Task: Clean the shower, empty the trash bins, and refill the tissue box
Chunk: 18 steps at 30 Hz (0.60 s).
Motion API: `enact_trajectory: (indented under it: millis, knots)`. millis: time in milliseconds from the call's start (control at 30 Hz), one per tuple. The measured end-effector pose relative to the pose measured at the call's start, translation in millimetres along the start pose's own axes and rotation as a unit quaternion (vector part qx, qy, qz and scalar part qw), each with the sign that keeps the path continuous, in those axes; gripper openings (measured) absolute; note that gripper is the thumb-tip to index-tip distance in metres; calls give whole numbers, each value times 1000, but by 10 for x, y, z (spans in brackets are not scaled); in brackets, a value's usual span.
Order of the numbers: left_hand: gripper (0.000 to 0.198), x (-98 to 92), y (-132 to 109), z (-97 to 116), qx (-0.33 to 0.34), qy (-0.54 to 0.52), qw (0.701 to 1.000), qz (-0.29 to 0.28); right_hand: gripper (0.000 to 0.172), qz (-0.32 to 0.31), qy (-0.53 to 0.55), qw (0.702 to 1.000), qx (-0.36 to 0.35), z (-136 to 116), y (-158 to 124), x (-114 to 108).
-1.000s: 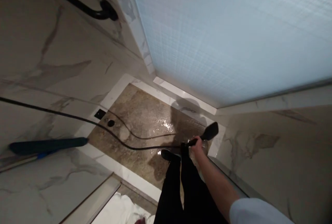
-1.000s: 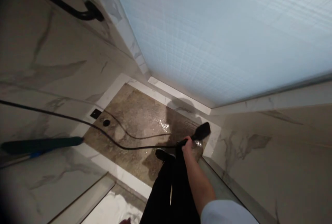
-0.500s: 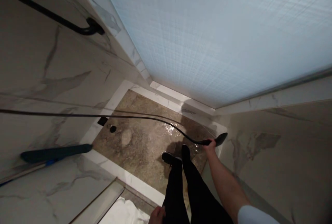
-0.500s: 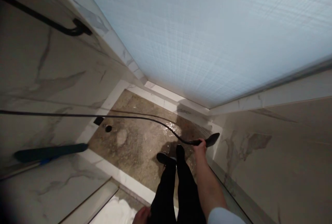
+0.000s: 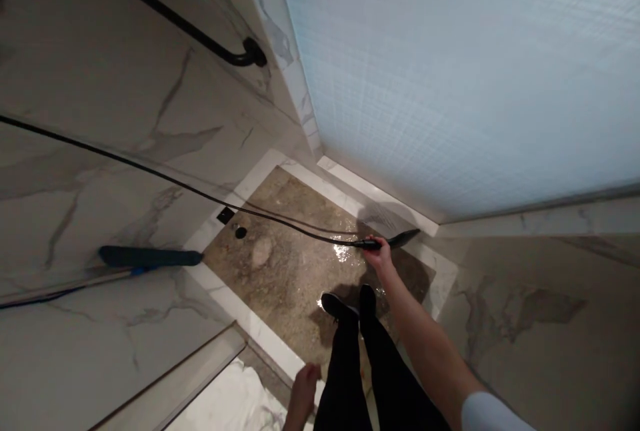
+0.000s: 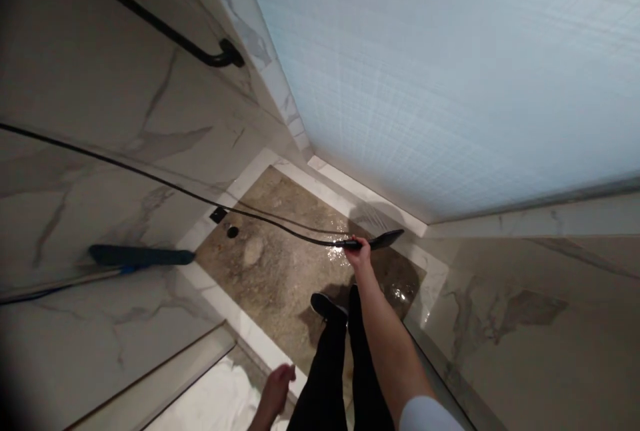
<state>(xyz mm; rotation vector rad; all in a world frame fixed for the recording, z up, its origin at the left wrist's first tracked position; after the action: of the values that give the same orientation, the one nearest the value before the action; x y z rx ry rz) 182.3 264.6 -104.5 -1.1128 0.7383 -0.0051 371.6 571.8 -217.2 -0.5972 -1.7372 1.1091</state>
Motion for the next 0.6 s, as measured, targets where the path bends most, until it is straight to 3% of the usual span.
enact_trajectory:
  millis: [100, 200, 300, 367, 467, 533, 600]
  knots:
    - [33, -518, 205, 859, 96, 8, 994, 53, 10, -21, -36, 999, 27, 265, -144, 169]
    - [31, -1186, 362, 1731, 207, 34, 968, 140, 7, -66, -111, 991, 31, 494, -384, 332]
    - [40, -1674, 582, 2283, 250, 38, 955, 156, 20, -102, -217, 971, -20, 652, -667, 510]
    - [48, -1816, 752, 2510, 275, 24, 954, 115, 31, -120, -293, 945, -82, 738, -851, 650]
    - [47, -1926, 919, 2678, 291, -25, 954, 71, 43, -206, -399, 876, -176, 925, -1116, 936]
    - [43, -2063, 915, 2694, 293, -79, 948, 102, 46, -270, -440, 826, -225, 1077, -1269, 1087]
    - [44, -2260, 815, 2654, 301, -141, 930, 157, 47, -308, -464, 795, -242, 1237, -1371, 1144]
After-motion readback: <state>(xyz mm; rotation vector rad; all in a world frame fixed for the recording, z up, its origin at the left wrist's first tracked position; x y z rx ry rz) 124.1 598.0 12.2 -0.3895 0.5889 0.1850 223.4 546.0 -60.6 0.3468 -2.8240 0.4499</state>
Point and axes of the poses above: each hand's wrist, its own y-axis towards the middle knuckle, its own x-axis out of the palm, z = x × y, the point moved 7 cm from there along y, towards the middle knuckle, and after that the axes turned 5 degrees about y, right-handed, at the moved point
